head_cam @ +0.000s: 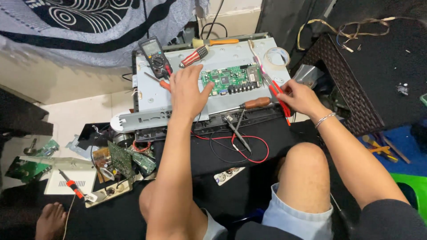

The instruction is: Repairing a television circuit board by soldering components and testing with a multimeter

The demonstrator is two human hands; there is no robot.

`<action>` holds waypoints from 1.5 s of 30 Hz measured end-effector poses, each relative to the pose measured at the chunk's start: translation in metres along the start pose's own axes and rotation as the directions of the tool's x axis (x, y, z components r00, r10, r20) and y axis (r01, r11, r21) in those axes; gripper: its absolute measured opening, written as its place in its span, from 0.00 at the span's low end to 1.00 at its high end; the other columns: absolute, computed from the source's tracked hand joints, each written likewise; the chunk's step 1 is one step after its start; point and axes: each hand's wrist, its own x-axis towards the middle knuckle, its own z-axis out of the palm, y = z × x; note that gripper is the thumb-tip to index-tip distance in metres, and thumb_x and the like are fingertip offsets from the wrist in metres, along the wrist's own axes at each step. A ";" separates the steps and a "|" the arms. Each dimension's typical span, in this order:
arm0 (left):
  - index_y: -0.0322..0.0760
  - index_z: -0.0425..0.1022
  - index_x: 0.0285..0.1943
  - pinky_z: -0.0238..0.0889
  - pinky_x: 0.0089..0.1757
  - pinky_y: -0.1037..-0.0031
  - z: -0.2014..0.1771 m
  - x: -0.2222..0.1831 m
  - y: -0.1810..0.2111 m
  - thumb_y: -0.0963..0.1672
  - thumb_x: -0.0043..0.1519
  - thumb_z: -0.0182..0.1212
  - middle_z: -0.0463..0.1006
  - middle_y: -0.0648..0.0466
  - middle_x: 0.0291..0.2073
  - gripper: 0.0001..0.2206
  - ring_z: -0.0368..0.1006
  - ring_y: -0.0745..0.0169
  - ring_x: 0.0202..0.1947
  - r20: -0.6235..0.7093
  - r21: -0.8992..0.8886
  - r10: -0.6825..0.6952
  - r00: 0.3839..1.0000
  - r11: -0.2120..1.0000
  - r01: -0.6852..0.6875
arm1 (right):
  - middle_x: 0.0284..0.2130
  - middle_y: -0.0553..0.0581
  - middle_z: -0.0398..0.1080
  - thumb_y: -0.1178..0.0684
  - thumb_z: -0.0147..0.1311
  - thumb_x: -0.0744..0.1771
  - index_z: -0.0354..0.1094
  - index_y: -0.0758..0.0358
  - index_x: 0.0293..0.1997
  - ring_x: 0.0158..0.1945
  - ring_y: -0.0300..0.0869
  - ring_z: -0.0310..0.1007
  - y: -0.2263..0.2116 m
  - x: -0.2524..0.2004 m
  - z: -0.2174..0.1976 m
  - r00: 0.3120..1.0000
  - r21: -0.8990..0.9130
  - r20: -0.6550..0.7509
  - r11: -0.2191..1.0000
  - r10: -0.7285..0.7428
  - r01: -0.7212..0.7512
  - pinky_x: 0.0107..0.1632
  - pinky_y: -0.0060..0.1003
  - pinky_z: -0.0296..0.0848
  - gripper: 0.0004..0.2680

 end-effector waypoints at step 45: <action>0.37 0.71 0.64 0.48 0.63 0.49 0.041 0.006 -0.029 0.50 0.50 0.74 0.70 0.48 0.62 0.32 0.61 0.46 0.64 0.029 0.032 -0.030 0.999 0.999 0.029 | 0.53 0.69 0.69 0.64 0.49 0.69 0.57 0.74 0.62 0.43 0.49 0.75 -0.171 0.045 0.022 0.800 0.691 -0.490 0.407 -0.345 0.598 0.51 0.40 0.76 0.14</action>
